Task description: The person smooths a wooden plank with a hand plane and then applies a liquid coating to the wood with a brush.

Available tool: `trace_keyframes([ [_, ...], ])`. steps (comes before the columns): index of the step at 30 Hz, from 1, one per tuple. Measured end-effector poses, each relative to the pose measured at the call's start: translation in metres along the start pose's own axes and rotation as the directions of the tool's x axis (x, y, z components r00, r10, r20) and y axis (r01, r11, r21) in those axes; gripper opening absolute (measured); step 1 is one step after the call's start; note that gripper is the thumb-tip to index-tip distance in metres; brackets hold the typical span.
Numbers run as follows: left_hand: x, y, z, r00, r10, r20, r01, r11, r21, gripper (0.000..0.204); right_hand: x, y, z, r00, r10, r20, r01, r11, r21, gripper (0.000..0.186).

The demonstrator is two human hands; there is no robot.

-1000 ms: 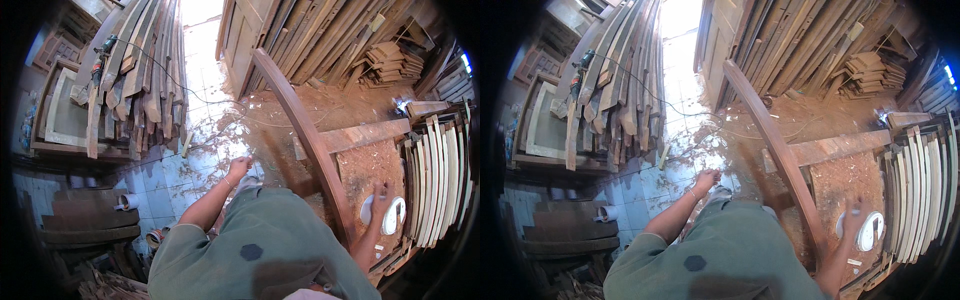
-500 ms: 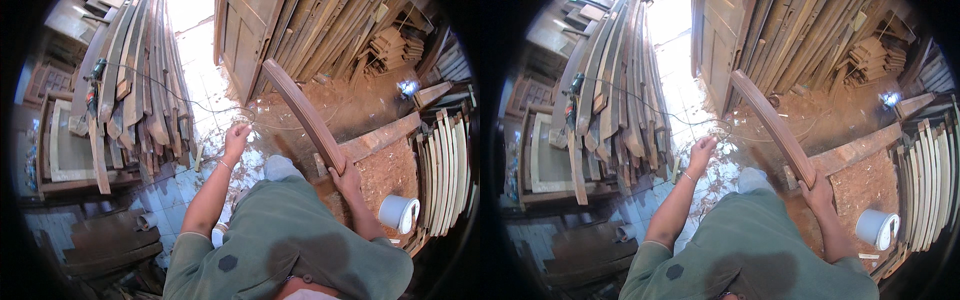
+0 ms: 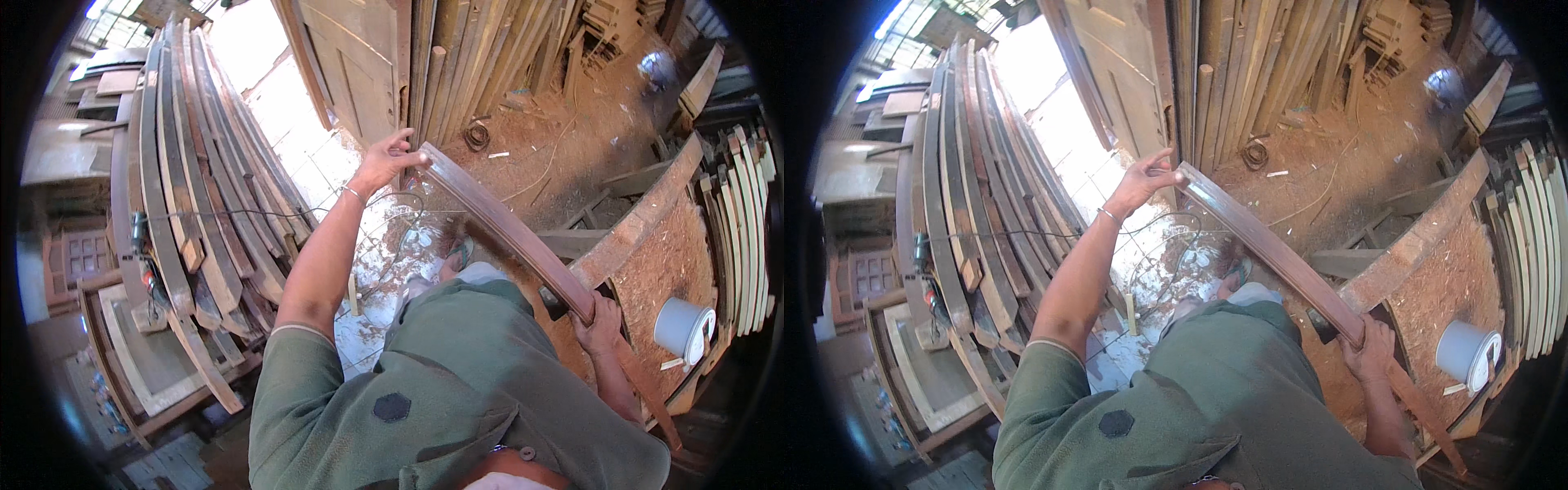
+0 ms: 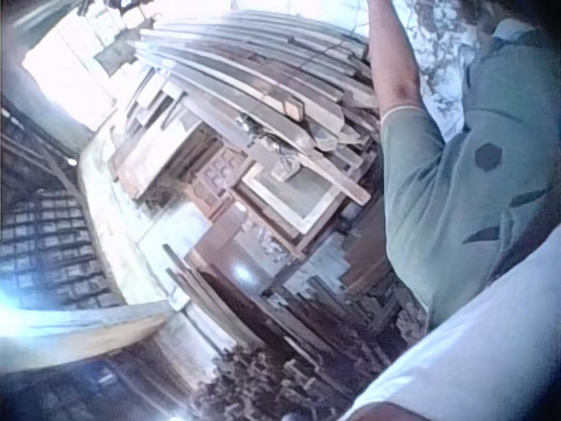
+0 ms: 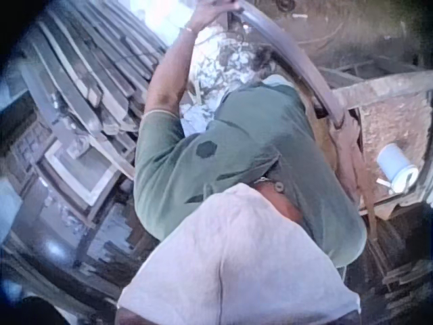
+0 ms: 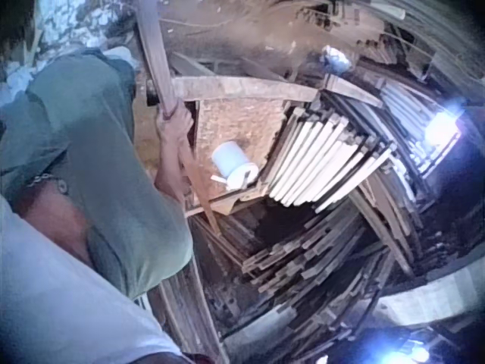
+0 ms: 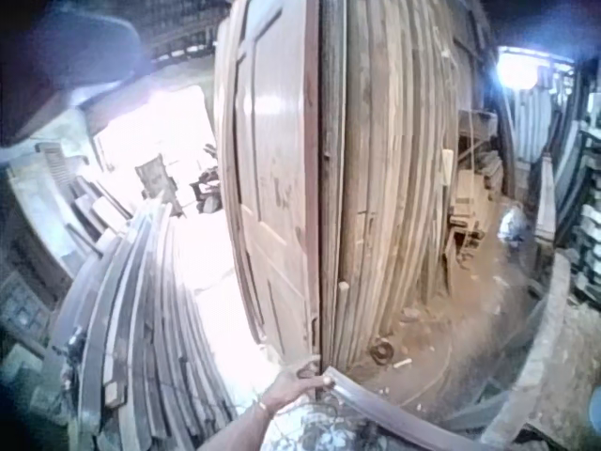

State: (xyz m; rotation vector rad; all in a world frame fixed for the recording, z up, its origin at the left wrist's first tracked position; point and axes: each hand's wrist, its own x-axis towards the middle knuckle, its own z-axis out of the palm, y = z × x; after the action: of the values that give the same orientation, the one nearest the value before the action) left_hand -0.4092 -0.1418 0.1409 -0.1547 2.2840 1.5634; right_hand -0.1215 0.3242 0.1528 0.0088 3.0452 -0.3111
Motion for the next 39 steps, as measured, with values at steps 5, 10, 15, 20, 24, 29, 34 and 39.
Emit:
trace_keyframes([
  [5,0.038,-0.004,-0.013,0.944,-0.094,0.315,0.092,0.996,0.019,0.049,0.008,-0.015,-0.013,0.997,0.055,0.056,-0.055,0.999,-0.002,0.057],
  [10,0.065,0.019,-0.03,0.852,-0.129,0.507,0.09,0.991,0.101,0.034,0.005,-0.028,-0.008,0.987,0.156,0.03,-0.155,0.987,-0.037,0.065],
  [15,0.103,0.018,-0.035,0.709,-0.064,0.702,-0.12,0.97,0.211,0.024,0.008,-0.085,0.0,0.873,0.385,-0.298,-0.444,0.881,-0.165,0.074],
  [20,0.123,0.03,-0.022,0.548,0.041,0.835,-0.354,0.916,0.187,0.017,0.013,-0.168,0.031,0.512,0.656,-0.555,-0.618,0.73,0.293,0.08],
  [24,0.13,0.028,-0.015,0.474,0.009,0.88,-0.303,0.941,0.153,0.02,0.007,-0.241,0.102,0.266,0.836,-0.48,-0.741,0.496,0.452,0.078],
  [29,0.13,0.025,-0.025,0.403,0.068,0.912,-0.345,0.935,0.083,0.031,0.04,-0.311,0.141,0.021,0.965,-0.263,-0.632,0.217,0.744,0.074],
  [34,0.111,0.021,-0.022,0.186,0.417,0.889,-0.806,0.582,-0.105,0.055,0.101,-0.309,0.133,-0.029,0.977,0.21,-0.13,-0.212,0.969,0.086],
  [39,0.106,0.011,-0.02,0.219,0.487,0.846,-0.895,0.445,-0.024,0.052,0.143,-0.291,0.097,0.205,0.905,0.373,0.089,-0.397,0.914,0.105],
])
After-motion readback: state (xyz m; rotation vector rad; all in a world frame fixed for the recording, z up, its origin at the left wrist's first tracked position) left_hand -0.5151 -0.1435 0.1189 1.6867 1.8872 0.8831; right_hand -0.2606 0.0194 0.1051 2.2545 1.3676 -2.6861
